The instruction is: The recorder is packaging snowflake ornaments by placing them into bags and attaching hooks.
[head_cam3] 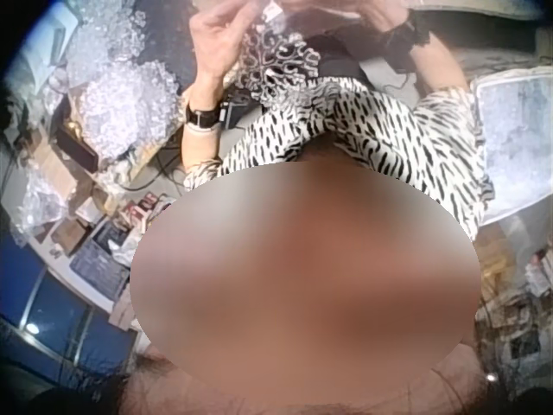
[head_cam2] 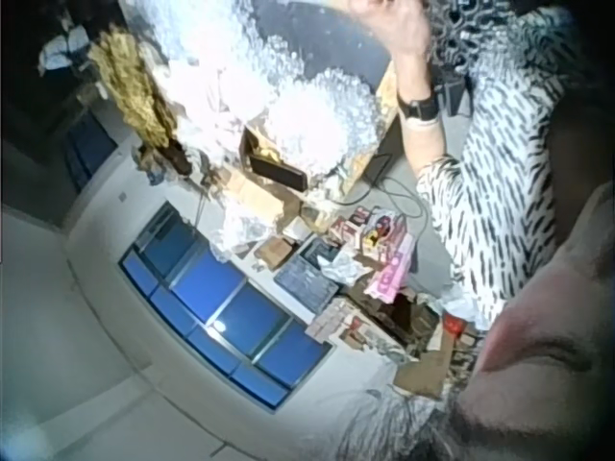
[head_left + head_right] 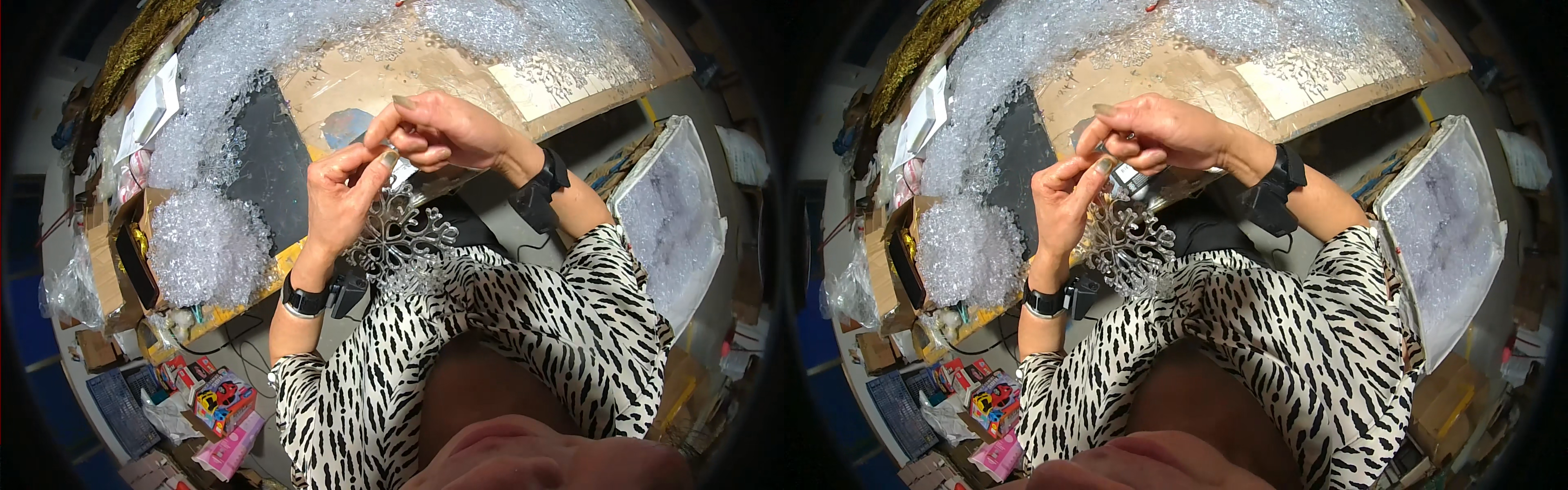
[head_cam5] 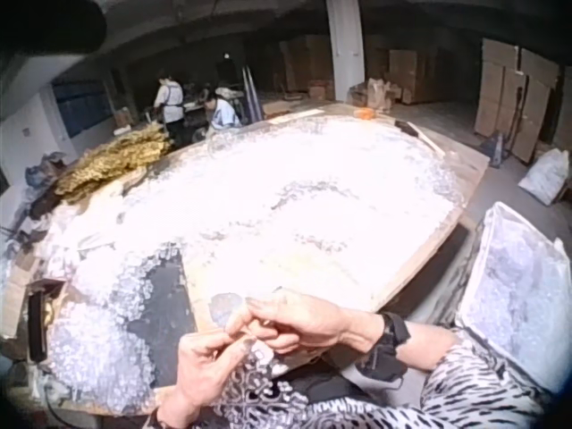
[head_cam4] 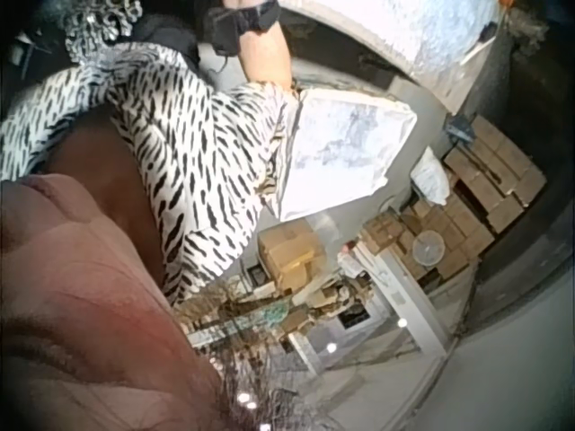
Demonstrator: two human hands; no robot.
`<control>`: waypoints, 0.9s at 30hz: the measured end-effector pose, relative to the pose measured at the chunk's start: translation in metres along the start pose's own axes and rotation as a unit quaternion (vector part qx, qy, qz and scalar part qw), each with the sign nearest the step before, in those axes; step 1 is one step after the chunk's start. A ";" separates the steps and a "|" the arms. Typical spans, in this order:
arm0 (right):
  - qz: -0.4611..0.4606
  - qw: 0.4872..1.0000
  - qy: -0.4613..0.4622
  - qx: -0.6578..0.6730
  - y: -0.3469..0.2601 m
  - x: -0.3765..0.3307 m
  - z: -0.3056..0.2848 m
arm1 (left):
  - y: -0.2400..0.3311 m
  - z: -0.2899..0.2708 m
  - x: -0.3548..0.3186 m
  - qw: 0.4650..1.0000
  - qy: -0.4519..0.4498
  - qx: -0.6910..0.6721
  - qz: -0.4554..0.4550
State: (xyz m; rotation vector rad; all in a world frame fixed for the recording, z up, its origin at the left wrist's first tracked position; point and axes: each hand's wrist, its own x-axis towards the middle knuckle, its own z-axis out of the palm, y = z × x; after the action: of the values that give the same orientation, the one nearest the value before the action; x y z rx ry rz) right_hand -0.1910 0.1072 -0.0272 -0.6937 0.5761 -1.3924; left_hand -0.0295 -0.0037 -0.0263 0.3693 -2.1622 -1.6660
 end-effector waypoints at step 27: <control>-0.036 0.987 0.104 -0.113 0.011 0.001 0.014 | 0.008 0.003 -0.007 0.984 0.122 0.087 0.098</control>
State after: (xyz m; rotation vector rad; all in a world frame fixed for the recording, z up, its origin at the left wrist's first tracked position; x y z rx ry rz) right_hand -0.1737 0.1079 -0.0256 -0.7610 0.8925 -1.4915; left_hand -0.0244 0.0044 -0.0205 0.3740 -2.0902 -1.2597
